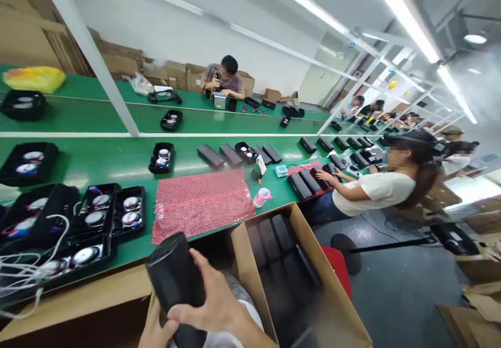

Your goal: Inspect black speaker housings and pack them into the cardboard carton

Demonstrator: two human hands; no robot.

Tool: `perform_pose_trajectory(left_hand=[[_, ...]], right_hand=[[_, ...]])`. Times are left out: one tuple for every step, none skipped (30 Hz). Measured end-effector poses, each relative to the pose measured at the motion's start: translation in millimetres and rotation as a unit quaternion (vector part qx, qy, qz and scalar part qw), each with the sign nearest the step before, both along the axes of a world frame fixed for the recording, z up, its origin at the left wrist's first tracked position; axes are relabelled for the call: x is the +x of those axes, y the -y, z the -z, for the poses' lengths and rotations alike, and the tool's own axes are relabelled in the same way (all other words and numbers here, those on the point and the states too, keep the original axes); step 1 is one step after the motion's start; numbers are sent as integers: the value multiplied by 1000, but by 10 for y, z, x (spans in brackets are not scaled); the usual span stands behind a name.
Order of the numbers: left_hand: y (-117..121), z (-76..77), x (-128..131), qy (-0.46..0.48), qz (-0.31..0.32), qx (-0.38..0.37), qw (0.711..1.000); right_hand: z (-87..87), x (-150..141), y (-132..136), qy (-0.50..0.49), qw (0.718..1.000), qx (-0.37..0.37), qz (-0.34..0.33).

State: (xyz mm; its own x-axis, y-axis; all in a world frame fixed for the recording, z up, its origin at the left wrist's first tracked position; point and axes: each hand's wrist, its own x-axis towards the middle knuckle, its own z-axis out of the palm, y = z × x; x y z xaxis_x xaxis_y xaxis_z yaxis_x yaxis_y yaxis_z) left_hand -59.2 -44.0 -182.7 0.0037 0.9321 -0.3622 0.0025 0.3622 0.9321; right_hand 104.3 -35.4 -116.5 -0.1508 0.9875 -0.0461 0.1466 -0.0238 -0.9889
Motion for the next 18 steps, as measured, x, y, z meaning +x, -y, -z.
perform_pose_trajectory(left_hand=[[-34,-99,51,14,21,16,1000],[-59,-197,95,34,47,26,998],[-77,-292,132,54,75,32,995],[-90,-379,163,71,102,37,992],[-97,-456,185,82,126,41,988],[-99,-523,198,87,142,45,985],[-97,-579,201,89,152,51,983],[-93,-627,194,89,156,57,982],[-87,-666,182,87,158,63,982],[-83,-699,165,86,161,69,981],[-81,-727,150,85,163,75,980],[-81,-750,138,80,163,81,980],[-81,-769,134,72,159,90,981],[-82,-782,138,64,152,100,981],[-82,-792,149,61,144,108,982],[-81,-800,164,68,132,111,983],[-80,-807,182,85,116,108,984],[-78,-818,197,108,97,99,984]], right_hand=[[-24,47,32,-24,999,25,18],[-55,88,66,-42,998,43,32],[-90,128,101,-57,996,56,43],[-127,170,133,-68,994,65,51],[-162,215,161,-75,993,69,55],[-194,261,182,-78,993,72,55],[-220,306,198,-77,993,75,55],[-240,347,210,-74,993,75,52],[-255,382,218,-68,994,73,47],[-267,408,224,-64,995,68,40],[-275,425,228,-68,995,61,34],[-280,433,232,-76,995,54,33],[-281,431,236,-84,994,49,40],[-277,422,241,-90,993,47,52],[-269,408,246,-99,992,47,66],[-256,393,251,-111,989,45,81],[-240,380,257,-127,986,42,96],[-223,375,264,-146,982,36,111]])
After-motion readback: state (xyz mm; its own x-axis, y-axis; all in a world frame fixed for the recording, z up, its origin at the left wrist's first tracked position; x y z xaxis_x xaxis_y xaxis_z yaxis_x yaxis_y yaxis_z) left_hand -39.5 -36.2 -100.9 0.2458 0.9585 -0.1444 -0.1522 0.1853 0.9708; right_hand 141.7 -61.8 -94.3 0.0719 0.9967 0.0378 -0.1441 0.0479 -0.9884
